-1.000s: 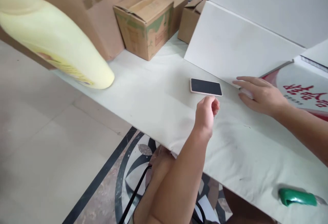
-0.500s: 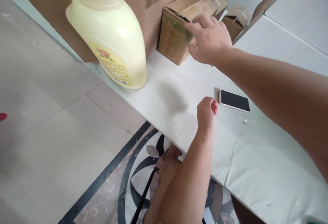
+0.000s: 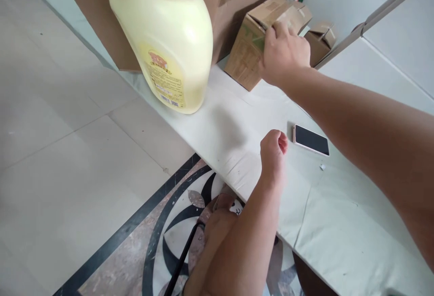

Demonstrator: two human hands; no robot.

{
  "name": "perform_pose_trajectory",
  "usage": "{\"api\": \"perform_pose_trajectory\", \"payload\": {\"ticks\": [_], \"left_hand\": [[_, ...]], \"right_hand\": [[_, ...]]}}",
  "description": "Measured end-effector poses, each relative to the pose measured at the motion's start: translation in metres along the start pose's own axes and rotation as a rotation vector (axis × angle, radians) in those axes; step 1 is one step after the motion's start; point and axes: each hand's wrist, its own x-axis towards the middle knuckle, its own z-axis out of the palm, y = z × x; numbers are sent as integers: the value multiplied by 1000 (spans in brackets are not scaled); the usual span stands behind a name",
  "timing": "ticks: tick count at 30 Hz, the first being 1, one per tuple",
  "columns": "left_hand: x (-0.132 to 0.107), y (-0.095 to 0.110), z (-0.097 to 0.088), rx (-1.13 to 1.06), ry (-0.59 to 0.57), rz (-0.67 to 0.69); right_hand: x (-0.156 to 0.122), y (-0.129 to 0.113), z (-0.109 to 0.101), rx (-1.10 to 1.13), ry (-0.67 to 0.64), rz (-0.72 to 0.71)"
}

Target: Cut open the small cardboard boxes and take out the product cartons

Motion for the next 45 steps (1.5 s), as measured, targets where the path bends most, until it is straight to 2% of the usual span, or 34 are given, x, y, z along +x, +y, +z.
{"api": "perform_pose_trajectory", "payload": {"ticks": [3,8,13,18,23,25,29,32,34,37,40,42,45], "left_hand": [[-2,1,0,-3,16,-8],[-4,0,4,28,17,-15],[-6,0,7,54,9,44],[-6,0,7,52,-16,101],[-5,-4,7,67,-47,169],[-7,-3,5,79,-6,288],[-9,4,1,56,137,566],[-8,4,0,67,113,619],[-8,-1,2,82,97,609],[-9,-11,5,100,78,610],[-11,-16,6,112,38,633],[-13,-16,7,110,7,612],[-16,-14,9,99,-41,565]], "right_hand": [[-7,10,5,30,-25,37],[-15,32,11,140,-105,177],[-26,58,18,139,-81,118],[-54,82,22,146,-48,67],[-113,106,21,125,11,-47],[-148,117,16,84,57,-124],[-224,144,2,-46,241,-265],[-251,159,-1,31,299,-184],[-243,162,4,139,238,-20],[-200,151,20,376,40,221],[-150,129,43,518,-84,241],[-127,115,61,595,-52,235],[-114,102,85,685,97,205]]}}
